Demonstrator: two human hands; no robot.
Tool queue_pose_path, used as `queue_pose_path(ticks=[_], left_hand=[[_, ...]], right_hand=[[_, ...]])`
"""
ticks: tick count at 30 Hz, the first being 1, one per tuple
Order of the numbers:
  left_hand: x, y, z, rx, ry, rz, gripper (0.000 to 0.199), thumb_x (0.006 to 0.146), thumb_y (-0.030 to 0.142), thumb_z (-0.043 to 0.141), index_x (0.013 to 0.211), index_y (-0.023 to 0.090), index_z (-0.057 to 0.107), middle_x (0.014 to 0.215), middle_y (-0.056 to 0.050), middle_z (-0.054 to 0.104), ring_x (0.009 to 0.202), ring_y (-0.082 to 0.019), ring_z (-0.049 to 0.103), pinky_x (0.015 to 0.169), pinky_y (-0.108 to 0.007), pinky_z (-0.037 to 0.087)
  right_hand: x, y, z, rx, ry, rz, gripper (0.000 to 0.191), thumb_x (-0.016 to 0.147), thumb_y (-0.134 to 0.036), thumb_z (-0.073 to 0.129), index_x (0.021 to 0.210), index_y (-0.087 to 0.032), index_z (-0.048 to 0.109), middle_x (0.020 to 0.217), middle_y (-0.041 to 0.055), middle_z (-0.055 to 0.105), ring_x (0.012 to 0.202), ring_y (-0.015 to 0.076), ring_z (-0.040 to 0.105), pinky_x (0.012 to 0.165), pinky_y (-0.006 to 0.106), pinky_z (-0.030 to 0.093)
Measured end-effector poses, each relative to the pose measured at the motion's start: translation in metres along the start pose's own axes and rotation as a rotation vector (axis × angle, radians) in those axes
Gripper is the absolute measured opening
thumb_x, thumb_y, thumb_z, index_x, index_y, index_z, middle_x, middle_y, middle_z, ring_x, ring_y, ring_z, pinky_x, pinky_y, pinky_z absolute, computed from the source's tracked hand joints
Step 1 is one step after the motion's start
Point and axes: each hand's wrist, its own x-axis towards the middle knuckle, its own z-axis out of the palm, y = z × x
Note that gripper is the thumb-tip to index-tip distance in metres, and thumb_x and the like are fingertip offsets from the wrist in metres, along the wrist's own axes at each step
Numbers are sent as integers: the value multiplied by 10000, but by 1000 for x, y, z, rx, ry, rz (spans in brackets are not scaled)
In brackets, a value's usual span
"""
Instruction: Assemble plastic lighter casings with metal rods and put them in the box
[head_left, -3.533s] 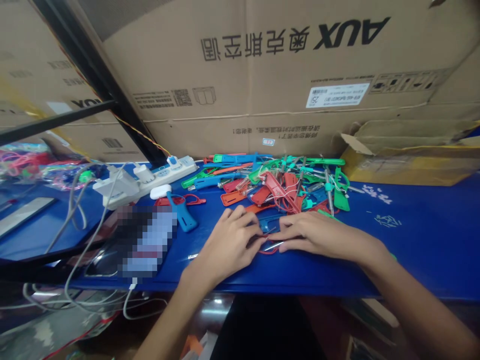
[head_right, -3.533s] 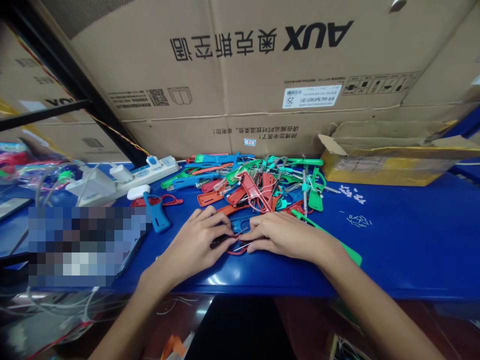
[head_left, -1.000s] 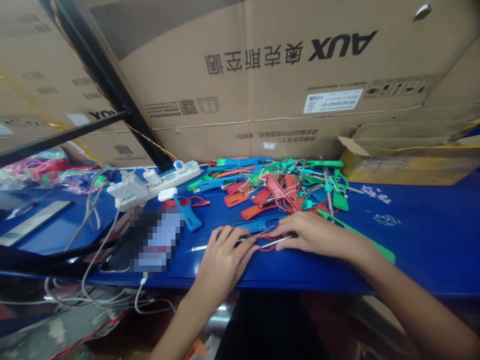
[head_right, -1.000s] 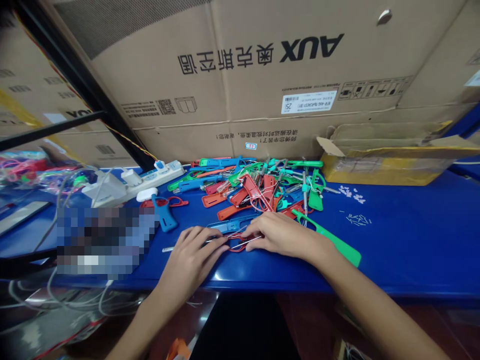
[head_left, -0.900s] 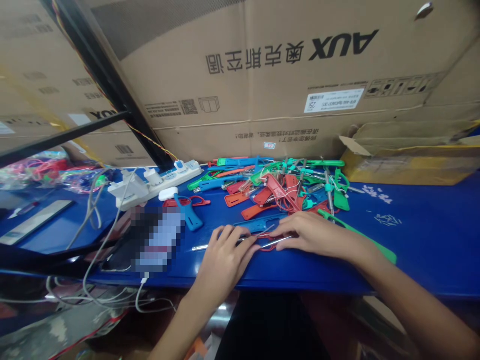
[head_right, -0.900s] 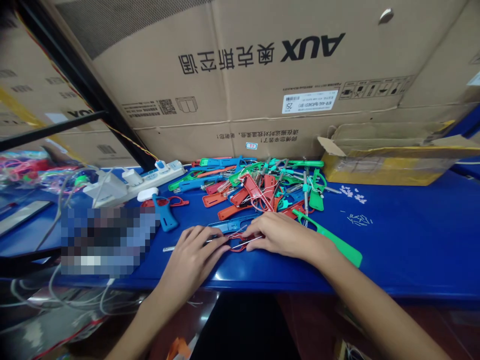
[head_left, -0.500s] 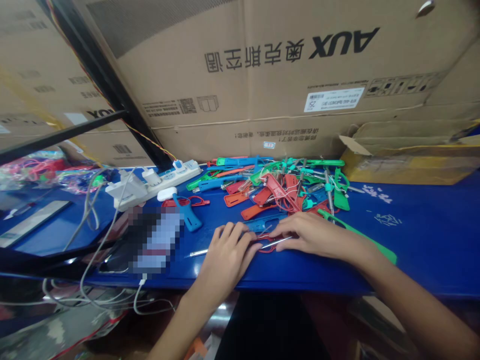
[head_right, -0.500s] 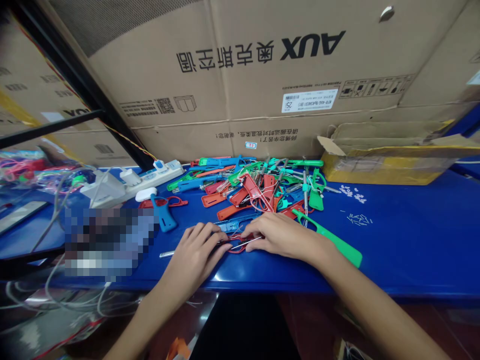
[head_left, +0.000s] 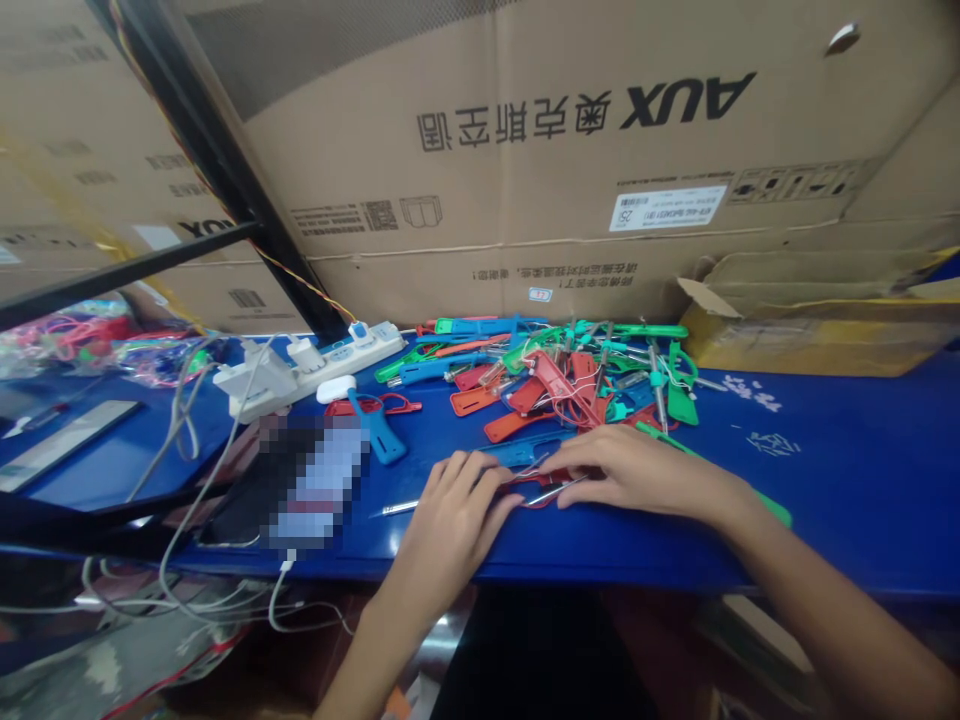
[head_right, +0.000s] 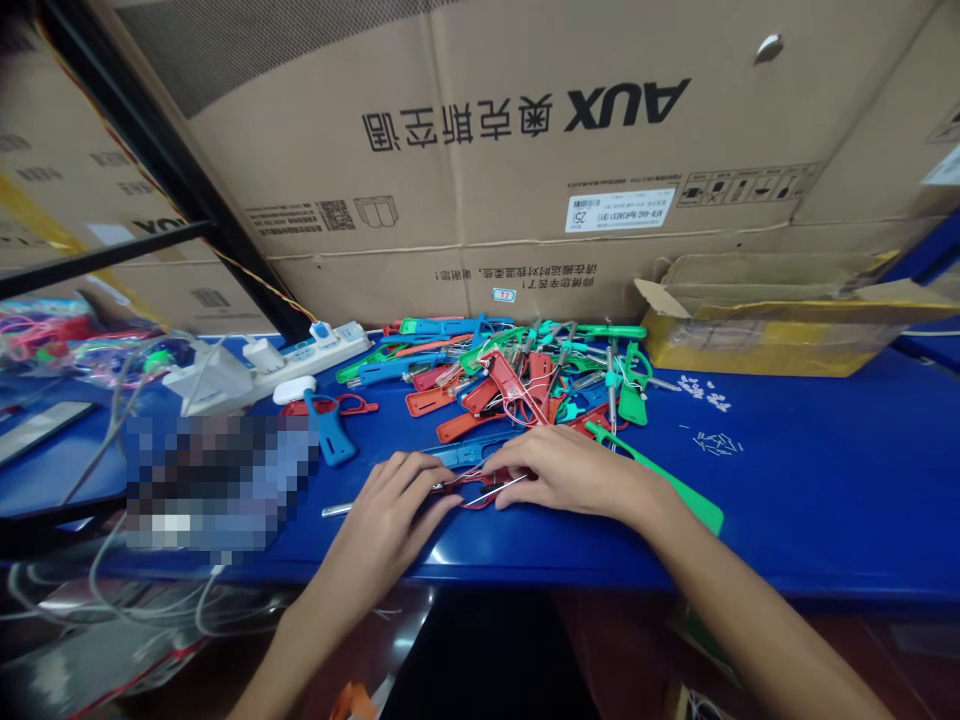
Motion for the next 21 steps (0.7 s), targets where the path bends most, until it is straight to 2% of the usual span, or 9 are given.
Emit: queue_pose_path(ticks=[4, 8, 10, 12, 14, 16, 18, 20, 21], left_hand=[[-3, 0, 0, -85, 49, -79, 241, 1010, 331, 597, 1224, 223, 581, 1169, -67, 653, 1093, -250, 580, 923, -421, 476], [-4, -1, 0, -154, 77, -138, 305, 989, 350, 631, 1266, 238, 568, 1223, -74, 639, 1156, -259, 563, 977, -439, 490], [-4, -2, 0, -181, 96, -158, 305, 987, 353, 634, 1263, 241, 570, 1238, -76, 634, 1180, -261, 556, 1002, -443, 487], [-5, -3, 0, -200, 113, -167, 303, 988, 352, 633, 1264, 243, 571, 1245, -75, 632, 1195, -259, 552, 1017, -442, 485], [-5, -3, 0, -203, 116, -164, 304, 990, 345, 630, 1269, 240, 570, 1246, -75, 635, 1202, -257, 550, 1019, -439, 490], [-5, -2, 0, -195, 97, -140, 316, 991, 343, 628, 1284, 240, 570, 1254, -77, 635, 1211, -256, 549, 1018, -442, 497], [-5, -2, -1, -187, 70, -112, 345, 986, 359, 633, 1307, 249, 569, 1273, -80, 632, 1223, -261, 547, 1022, -457, 500], [-5, -1, -1, -187, 58, -101, 369, 979, 373, 641, 1322, 258, 568, 1291, -84, 629, 1233, -268, 543, 1029, -474, 498], [-5, -1, -2, -189, 58, -104, 374, 978, 373, 643, 1325, 258, 566, 1298, -86, 627, 1238, -269, 540, 1034, -478, 496]], right_hand=[[-2, 1, -2, 26, 42, 1, 376, 912, -461, 718, 1227, -259, 748, 970, 27, 786, 815, 181, 702, 716, 288, 483], [-1, 9, -5, 54, 120, -6, 379, 889, -456, 736, 1210, -255, 756, 998, 39, 790, 822, 179, 698, 755, 298, 494], [-2, 11, -7, 74, 203, -2, 328, 889, -430, 732, 1167, -259, 772, 961, 28, 789, 788, 172, 686, 745, 301, 498], [-9, 9, -6, 103, 392, 30, 275, 877, -422, 734, 1100, -272, 794, 848, 6, 766, 679, 157, 633, 667, 295, 484], [-22, 3, 4, 170, 684, 108, 230, 849, -430, 754, 1020, -286, 810, 754, -6, 719, 597, 144, 558, 582, 286, 450], [-39, -6, 23, 315, 1020, 215, 202, 823, -422, 784, 955, -272, 816, 729, 2, 685, 580, 136, 530, 541, 279, 429], [-53, -15, 47, 541, 1319, 299, 189, 834, -402, 784, 941, -249, 810, 656, -19, 598, 506, 97, 440, 456, 247, 336], [-60, -22, 67, 737, 1478, 339, 183, 850, -386, 777, 913, -215, 797, 629, -36, 514, 478, 72, 384, 436, 233, 285], [-60, -24, 73, 796, 1512, 357, 192, 857, -388, 771, 899, -202, 790, 638, -37, 500, 474, 63, 372, 427, 226, 262]])
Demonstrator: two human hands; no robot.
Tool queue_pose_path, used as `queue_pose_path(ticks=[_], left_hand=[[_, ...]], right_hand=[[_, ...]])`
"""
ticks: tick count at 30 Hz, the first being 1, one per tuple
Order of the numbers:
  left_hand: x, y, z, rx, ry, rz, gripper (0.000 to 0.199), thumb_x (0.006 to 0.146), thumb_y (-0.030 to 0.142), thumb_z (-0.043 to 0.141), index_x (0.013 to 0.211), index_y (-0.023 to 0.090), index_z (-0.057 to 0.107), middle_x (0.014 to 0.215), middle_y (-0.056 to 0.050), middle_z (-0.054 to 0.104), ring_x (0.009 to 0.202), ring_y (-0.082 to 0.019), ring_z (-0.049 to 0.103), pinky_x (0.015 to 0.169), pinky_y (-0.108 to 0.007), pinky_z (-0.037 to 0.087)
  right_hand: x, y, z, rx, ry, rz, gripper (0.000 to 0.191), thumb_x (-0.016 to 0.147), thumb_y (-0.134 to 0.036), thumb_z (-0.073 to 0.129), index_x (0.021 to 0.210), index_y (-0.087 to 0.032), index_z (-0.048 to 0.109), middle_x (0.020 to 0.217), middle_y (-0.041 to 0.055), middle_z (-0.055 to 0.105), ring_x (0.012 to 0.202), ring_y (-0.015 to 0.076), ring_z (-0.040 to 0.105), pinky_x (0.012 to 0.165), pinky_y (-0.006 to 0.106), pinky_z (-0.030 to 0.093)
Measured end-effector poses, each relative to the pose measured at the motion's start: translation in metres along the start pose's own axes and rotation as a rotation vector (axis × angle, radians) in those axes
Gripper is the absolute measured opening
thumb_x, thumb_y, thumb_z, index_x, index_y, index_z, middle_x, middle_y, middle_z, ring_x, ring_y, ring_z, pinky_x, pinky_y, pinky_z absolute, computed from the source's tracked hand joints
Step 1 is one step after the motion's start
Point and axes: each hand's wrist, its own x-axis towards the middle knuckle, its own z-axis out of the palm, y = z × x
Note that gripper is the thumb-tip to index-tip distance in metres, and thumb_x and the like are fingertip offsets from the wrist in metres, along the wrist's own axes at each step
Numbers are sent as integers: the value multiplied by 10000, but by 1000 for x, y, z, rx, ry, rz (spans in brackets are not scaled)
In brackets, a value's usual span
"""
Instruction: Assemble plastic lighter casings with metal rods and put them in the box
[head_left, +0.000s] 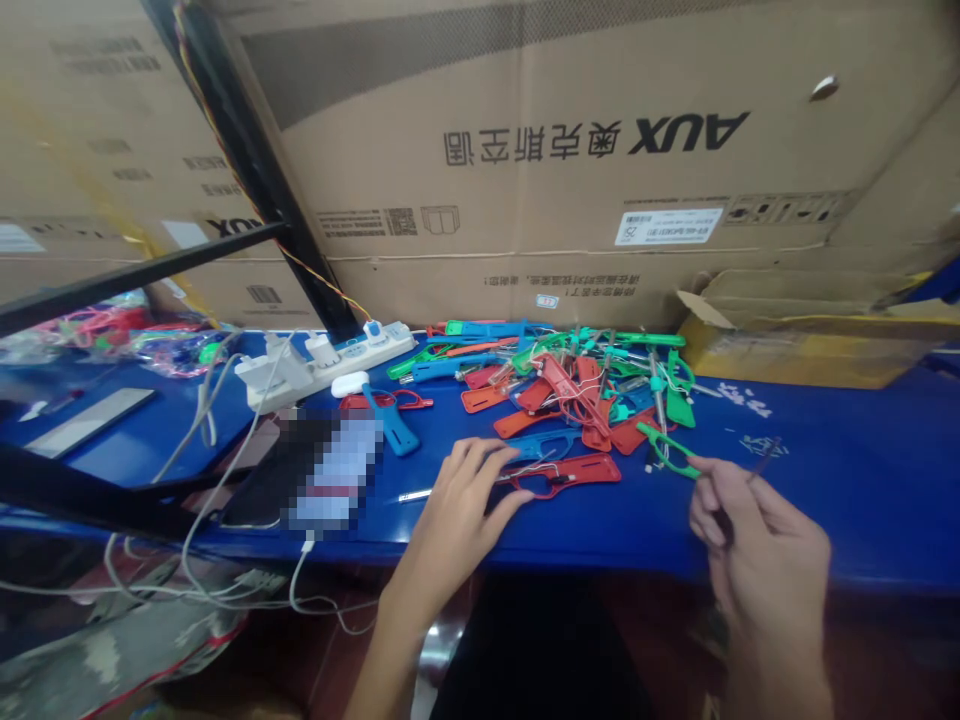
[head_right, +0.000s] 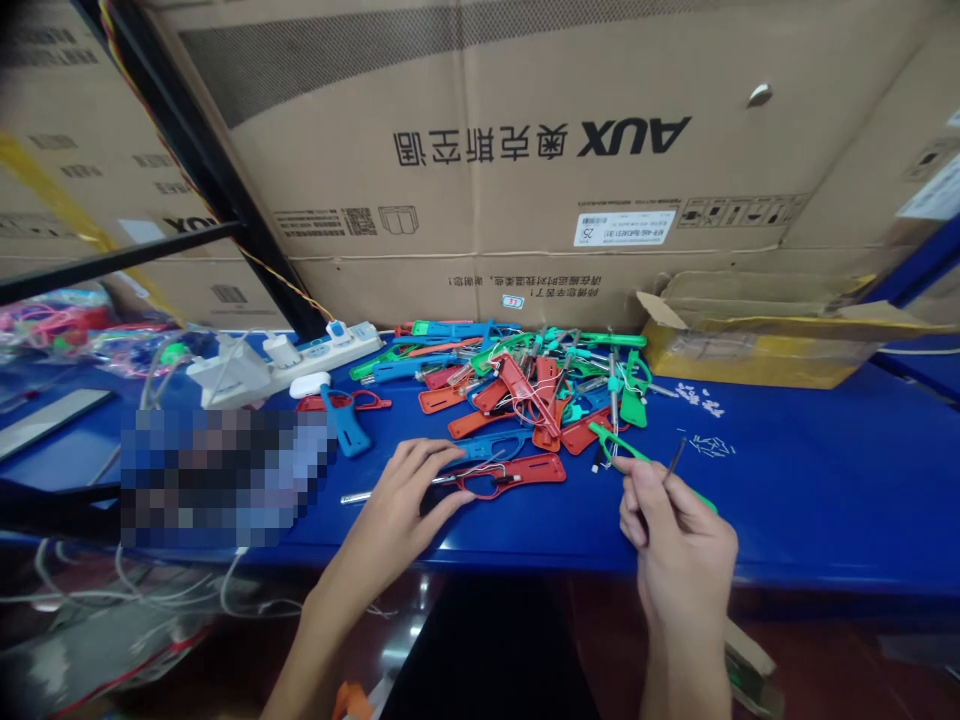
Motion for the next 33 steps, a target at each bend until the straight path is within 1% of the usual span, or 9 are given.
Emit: queue_pose_path(ticks=[2, 4, 7, 10, 13, 17, 22, 26, 33], left_hand=[[0, 0, 0, -8, 5, -11, 372, 981, 363, 640, 1327, 250, 560, 1309, -88, 622, 1252, -267, 527, 1052, -479, 483], [0, 0, -1, -18, 9, -26, 353, 992, 352, 625, 1320, 241, 557, 1315, -85, 616, 1265, -262, 510, 1073, -476, 466], [0, -1, -1, -45, 16, -60, 328, 1011, 352, 596, 1316, 239, 554, 1317, -76, 613, 1278, -251, 491, 1094, -464, 449], [-1, -1, -2, -68, 26, -90, 311, 1029, 356, 563, 1320, 248, 552, 1318, -74, 613, 1287, -249, 489, 1094, -459, 452], [-1, -1, -2, -65, 37, -104, 304, 1032, 360, 554, 1318, 257, 552, 1307, -73, 618, 1289, -251, 495, 1089, -460, 462], [-1, -2, -1, -35, 83, -99, 306, 1026, 348, 564, 1321, 268, 558, 1343, -83, 590, 1299, -259, 503, 1086, -472, 476], [-2, -5, 1, 9, 111, -91, 285, 1026, 340, 561, 1301, 267, 574, 1396, -92, 544, 1327, -275, 481, 1098, -501, 468], [-2, -7, 2, 16, 96, -95, 259, 1026, 339, 563, 1268, 250, 589, 1381, -90, 547, 1314, -268, 474, 1102, -497, 460], [-1, -6, 1, 5, 112, -72, 196, 1032, 300, 548, 1201, 243, 630, 1319, -85, 597, 1270, -271, 496, 1073, -511, 472]], right_hand=[[-5, 1, 6, 30, 12, 46, 210, 859, -394, 767, 909, -190, 780, 666, -35, 503, 476, 55, 373, 419, 215, 249], [-4, -2, 18, 6, -38, 55, 238, 854, -413, 762, 928, -187, 769, 681, -32, 516, 479, 56, 382, 412, 207, 256], [-2, -4, 36, -121, -123, 42, 295, 874, -474, 712, 874, -179, 723, 653, -32, 515, 489, 77, 411, 419, 210, 300], [-9, 4, 45, -233, -158, 33, 343, 919, -524, 633, 871, -187, 672, 639, -33, 514, 519, 103, 441, 455, 225, 351], [-17, 15, 41, -254, -140, 50, 340, 933, -529, 605, 899, -194, 655, 616, -43, 491, 518, 109, 432, 464, 227, 353], [-17, 22, 29, -128, -103, 87, 300, 910, -485, 636, 809, -203, 617, 548, -70, 401, 463, 91, 360, 419, 209, 268], [-14, 23, 24, 77, -81, 115, 235, 890, -403, 686, 806, -190, 637, 590, -68, 416, 450, 66, 346, 420, 206, 237], [-15, 18, 24, 153, 4, 128, 241, 875, -404, 723, 816, -176, 669, 617, -64, 435, 445, 48, 354, 411, 194, 229], [-14, 23, 23, 37, 8, 160, 363, 806, -484, 796, 970, -165, 738, 618, -56, 457, 474, 63, 351, 414, 196, 258]])
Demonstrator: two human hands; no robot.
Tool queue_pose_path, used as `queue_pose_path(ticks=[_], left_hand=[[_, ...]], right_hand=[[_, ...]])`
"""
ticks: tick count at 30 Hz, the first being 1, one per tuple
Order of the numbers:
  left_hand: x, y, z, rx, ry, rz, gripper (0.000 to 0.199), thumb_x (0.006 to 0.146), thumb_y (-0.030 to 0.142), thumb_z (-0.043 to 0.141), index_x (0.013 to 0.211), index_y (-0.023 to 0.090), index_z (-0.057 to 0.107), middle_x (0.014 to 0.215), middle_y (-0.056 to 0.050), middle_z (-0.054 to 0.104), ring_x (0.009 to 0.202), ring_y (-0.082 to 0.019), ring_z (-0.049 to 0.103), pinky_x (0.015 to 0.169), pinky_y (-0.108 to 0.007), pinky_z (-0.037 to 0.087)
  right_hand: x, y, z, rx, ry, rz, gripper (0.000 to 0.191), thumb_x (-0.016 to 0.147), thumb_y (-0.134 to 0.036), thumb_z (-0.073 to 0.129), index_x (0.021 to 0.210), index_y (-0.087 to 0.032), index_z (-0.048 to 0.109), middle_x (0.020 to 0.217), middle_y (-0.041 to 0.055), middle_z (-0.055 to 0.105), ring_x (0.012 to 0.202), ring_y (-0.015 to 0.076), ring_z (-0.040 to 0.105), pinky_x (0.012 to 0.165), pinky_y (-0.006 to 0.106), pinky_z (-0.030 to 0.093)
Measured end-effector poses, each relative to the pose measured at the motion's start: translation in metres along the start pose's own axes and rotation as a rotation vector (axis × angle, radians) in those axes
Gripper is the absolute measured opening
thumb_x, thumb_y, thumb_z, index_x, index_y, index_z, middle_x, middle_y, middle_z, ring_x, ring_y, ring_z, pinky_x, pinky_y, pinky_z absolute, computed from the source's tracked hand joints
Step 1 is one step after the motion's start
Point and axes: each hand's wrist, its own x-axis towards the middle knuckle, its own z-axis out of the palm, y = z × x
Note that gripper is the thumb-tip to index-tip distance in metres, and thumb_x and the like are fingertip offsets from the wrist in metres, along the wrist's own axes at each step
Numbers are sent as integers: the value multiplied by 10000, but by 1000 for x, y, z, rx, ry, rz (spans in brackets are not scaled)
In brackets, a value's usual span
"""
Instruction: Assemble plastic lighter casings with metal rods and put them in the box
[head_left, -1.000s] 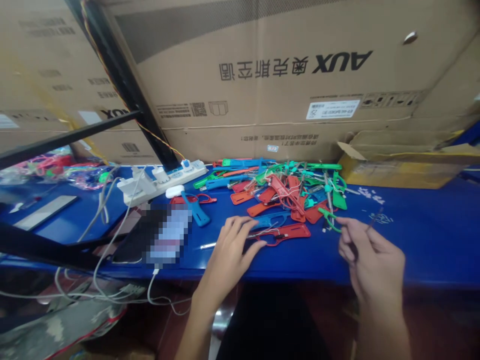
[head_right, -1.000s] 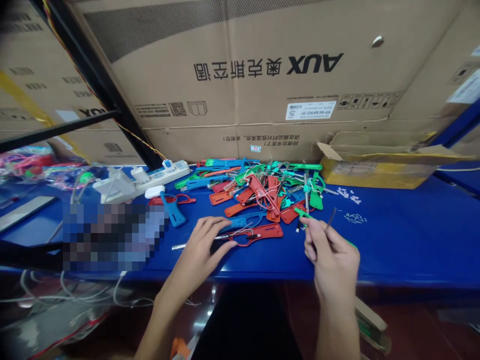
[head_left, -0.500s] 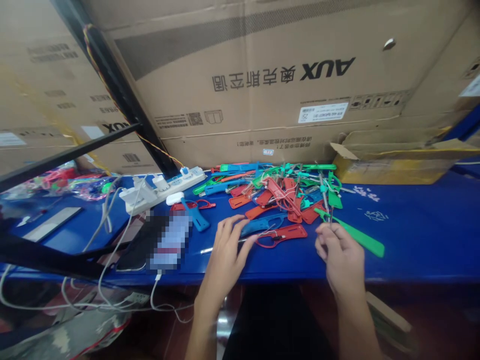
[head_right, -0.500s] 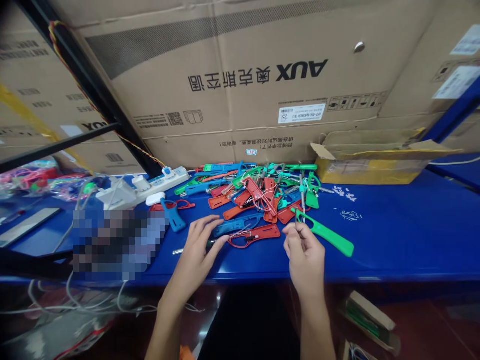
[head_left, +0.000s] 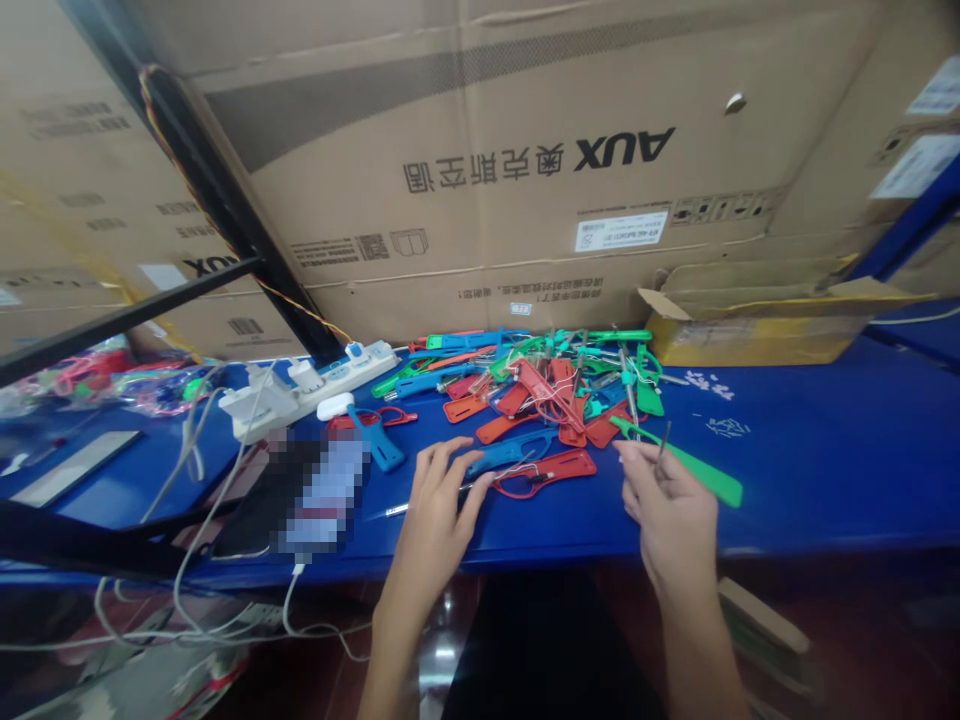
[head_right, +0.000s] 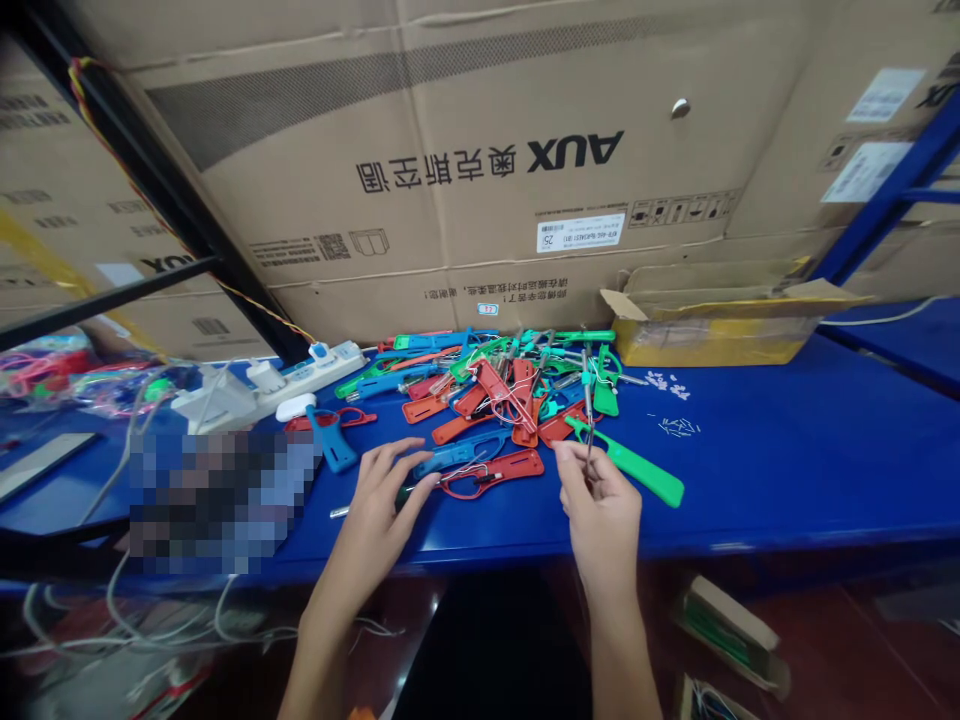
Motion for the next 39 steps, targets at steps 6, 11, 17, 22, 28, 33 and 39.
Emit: queue_pose_path(ticks=[6, 11, 17, 22, 28, 33, 39], left_hand=[[-1, 1, -2, -4, 42, 46, 171, 1027, 262, 550, 1146, 238, 670, 1259, -76, 649, 1212, -261, 543, 1035, -492, 489], [23, 28, 6, -92, 100, 154, 162, 1040, 221, 523, 1099, 233, 673, 1158, -58, 705, 1099, -224, 615, 958, -431, 505], [102, 82, 63, 253, -164, 310, 223, 1036, 200, 508, 1072, 159, 724, 1199, -103, 687, 1135, -258, 562, 936, -426, 483], [124, 88, 100, 306, -224, 265, 127, 926, 157, 667, 923, 75, 764, 1105, -192, 671, 1141, -340, 531, 939, -502, 456], [118, 90, 97, 215, -164, 187, 178, 970, 171, 594, 943, 104, 757, 1128, -173, 670, 1144, -340, 529, 966, -521, 417], [107, 87, 76, 7, -106, 123, 176, 1021, 273, 557, 979, 168, 692, 1011, -63, 732, 987, -227, 644, 890, -371, 486], [54, 70, 37, -803, -185, -116, 116, 969, 297, 644, 980, 182, 652, 873, -10, 729, 814, -160, 694, 759, -248, 528]], right_hand=[[0, 0, 3, -52, -25, -7, 366, 780, -506, 812, 825, -162, 696, 591, -55, 451, 492, 72, 350, 425, 208, 274], [-1, -4, 5, -94, -94, -14, 385, 810, -528, 780, 750, -162, 678, 552, -58, 432, 493, 81, 365, 438, 217, 280], [-3, -5, 10, 33, 107, -105, 353, 838, -497, 767, 767, -165, 670, 523, -72, 425, 472, 75, 345, 432, 213, 262], [-5, -7, 9, -106, 121, -87, 396, 853, -538, 734, 753, -161, 663, 543, -57, 453, 505, 89, 388, 468, 228, 301], [-3, -5, 8, -68, 80, -87, 419, 827, -560, 746, 743, -160, 654, 538, -60, 452, 497, 85, 383, 462, 227, 300], [-1, -4, 6, -26, 19, -91, 364, 823, -519, 763, 832, -173, 649, 573, -65, 480, 492, 83, 408, 443, 213, 318], [-1, -6, -1, -88, -259, -90, 567, 868, -447, 735, 1376, -262, 564, 813, -23, 656, 559, 108, 539, 479, 220, 401]])
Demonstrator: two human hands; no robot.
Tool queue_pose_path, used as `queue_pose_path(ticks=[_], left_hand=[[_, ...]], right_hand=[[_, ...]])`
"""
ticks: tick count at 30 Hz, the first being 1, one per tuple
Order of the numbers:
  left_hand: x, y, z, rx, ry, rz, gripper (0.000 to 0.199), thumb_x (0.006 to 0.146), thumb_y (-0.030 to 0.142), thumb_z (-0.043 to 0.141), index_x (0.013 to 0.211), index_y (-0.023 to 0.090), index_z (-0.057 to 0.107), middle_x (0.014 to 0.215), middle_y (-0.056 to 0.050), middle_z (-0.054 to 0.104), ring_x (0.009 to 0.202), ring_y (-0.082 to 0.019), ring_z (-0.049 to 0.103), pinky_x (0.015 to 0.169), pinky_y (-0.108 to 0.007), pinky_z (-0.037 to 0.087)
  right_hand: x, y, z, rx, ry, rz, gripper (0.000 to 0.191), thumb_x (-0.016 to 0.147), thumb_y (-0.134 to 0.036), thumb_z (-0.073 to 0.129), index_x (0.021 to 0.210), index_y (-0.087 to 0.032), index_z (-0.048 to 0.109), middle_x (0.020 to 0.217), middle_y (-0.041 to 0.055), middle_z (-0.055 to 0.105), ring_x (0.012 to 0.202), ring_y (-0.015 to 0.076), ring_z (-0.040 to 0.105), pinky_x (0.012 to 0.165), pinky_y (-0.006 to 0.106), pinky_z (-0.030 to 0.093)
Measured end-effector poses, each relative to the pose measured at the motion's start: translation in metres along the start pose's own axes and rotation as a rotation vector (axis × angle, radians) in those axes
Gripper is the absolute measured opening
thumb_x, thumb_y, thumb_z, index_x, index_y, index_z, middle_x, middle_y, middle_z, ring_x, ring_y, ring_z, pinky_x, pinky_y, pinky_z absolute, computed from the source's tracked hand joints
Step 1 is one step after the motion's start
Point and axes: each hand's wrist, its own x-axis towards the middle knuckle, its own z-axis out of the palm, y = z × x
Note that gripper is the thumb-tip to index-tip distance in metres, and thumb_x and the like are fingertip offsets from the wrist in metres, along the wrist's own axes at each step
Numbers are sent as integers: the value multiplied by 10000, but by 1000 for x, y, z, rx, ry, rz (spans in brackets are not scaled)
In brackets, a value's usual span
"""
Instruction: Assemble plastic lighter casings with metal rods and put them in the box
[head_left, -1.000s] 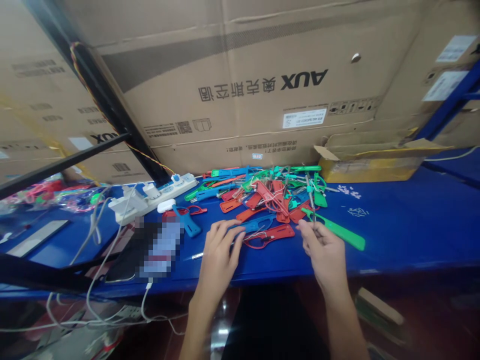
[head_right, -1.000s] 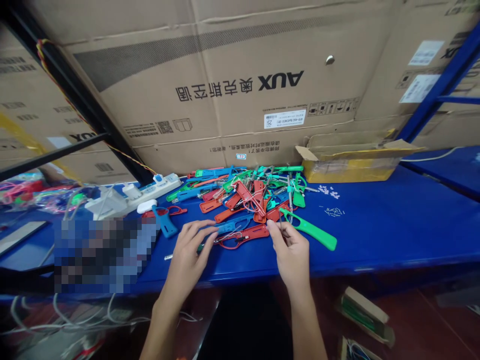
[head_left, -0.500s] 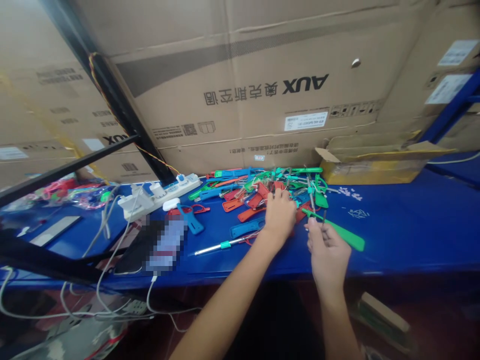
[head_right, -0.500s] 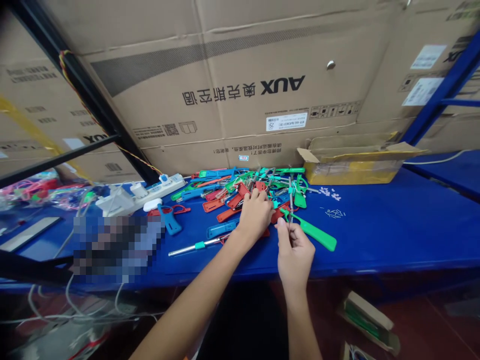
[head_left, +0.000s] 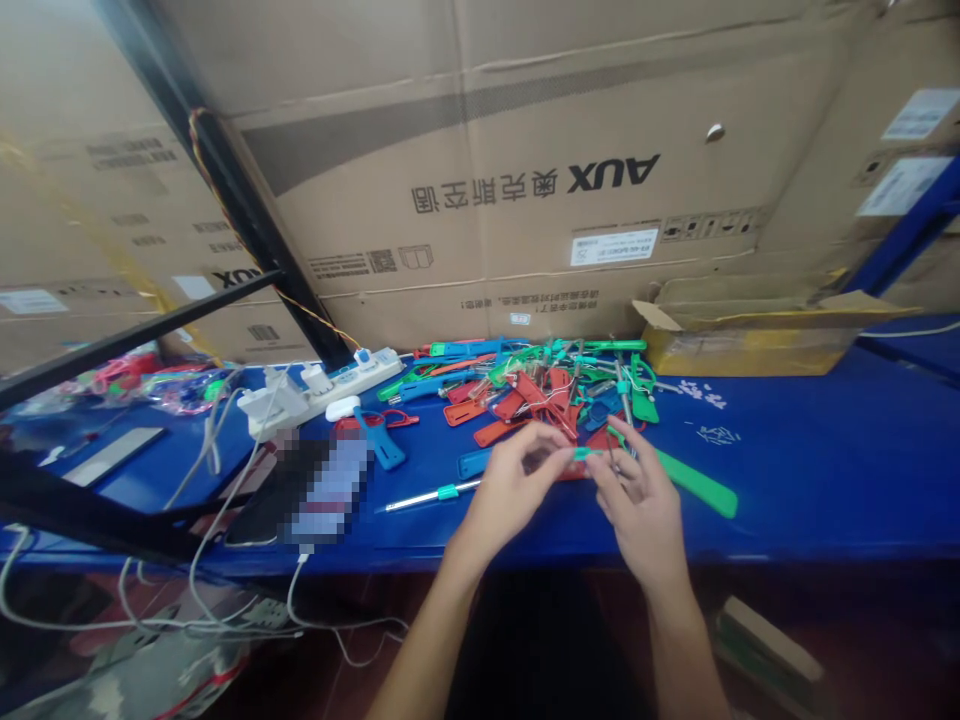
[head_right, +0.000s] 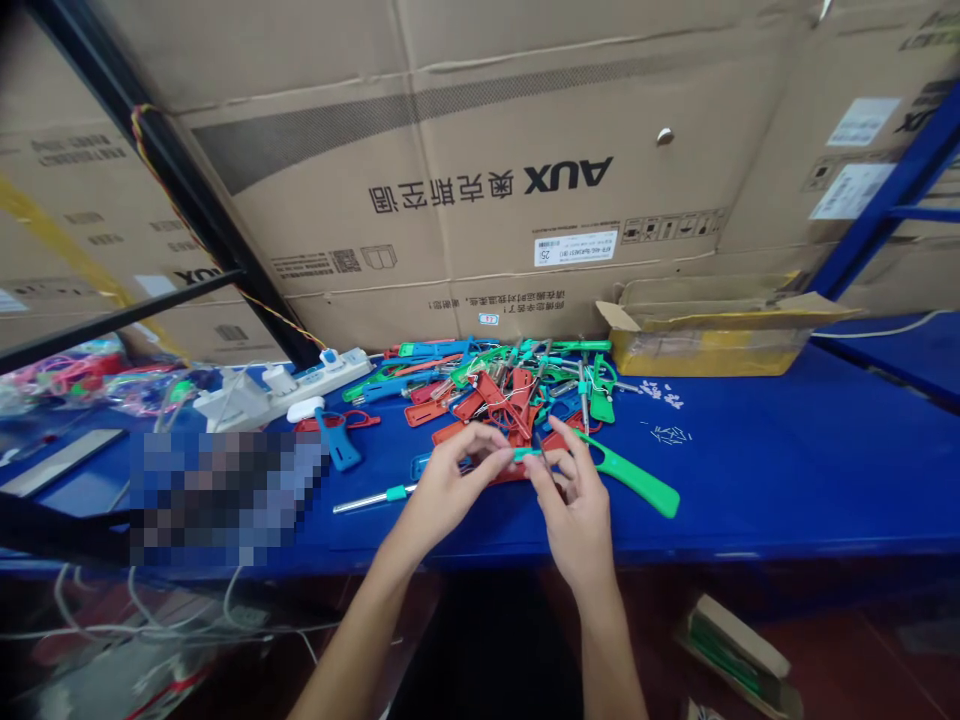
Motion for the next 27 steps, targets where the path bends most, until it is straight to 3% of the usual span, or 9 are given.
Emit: queue_pose_path(ticks=[4, 8, 12, 17, 20, 27], left_hand=[[-29, 6, -16, -22, -4, -37, 173, 1002, 310, 605, 1015, 200, 738, 927, -22, 746, 889, -172, 689, 834, -270, 504], [-45, 5, -24, 284, -5, 130, 155, 950, 272, 699, 1088, 263, 771, 1000, -7, 759, 922, -180, 664, 872, -309, 439], [-52, -3, -38, 550, 53, 317, 176, 992, 206, 639, 1095, 298, 748, 1001, 33, 785, 848, -151, 672, 852, -337, 378], [-49, -15, -64, 699, 147, 244, 127, 990, 199, 643, 1068, 277, 704, 1015, 44, 785, 872, -150, 692, 921, -355, 367], [-47, -20, -66, 764, 201, 226, 78, 992, 186, 620, 1037, 229, 667, 1007, 0, 752, 939, -182, 658, 908, -357, 382], [-48, -20, -59, 761, 136, 212, 76, 978, 170, 632, 996, 240, 656, 984, 17, 733, 966, -188, 611, 910, -362, 380]], right_hand=[[-3, -1, -3, -153, -203, -37, 253, 913, -442, 687, 1008, -212, 732, 789, 11, 690, 651, 151, 628, 587, 253, 476], [-5, -4, 0, -312, -292, -165, 245, 969, -391, 629, 815, -213, 698, 707, -10, 669, 663, 147, 636, 657, 239, 486], [-7, -5, 6, -378, -367, -274, 188, 1010, -331, 580, 915, -226, 704, 833, -4, 714, 753, 144, 667, 733, 223, 501], [-6, 0, 8, -500, -425, -316, 202, 1018, -329, 586, 1142, -257, 728, 1062, 21, 740, 967, 165, 704, 877, 240, 503], [-7, 5, 8, -624, -410, -349, 220, 1015, -349, 591, 1136, -253, 747, 1026, 20, 736, 910, 167, 713, 840, 252, 504], [-9, 9, 10, -817, -301, -412, 250, 1032, -391, 555, 1120, -306, 774, 929, -22, 721, 772, 126, 717, 674, 234, 459]])
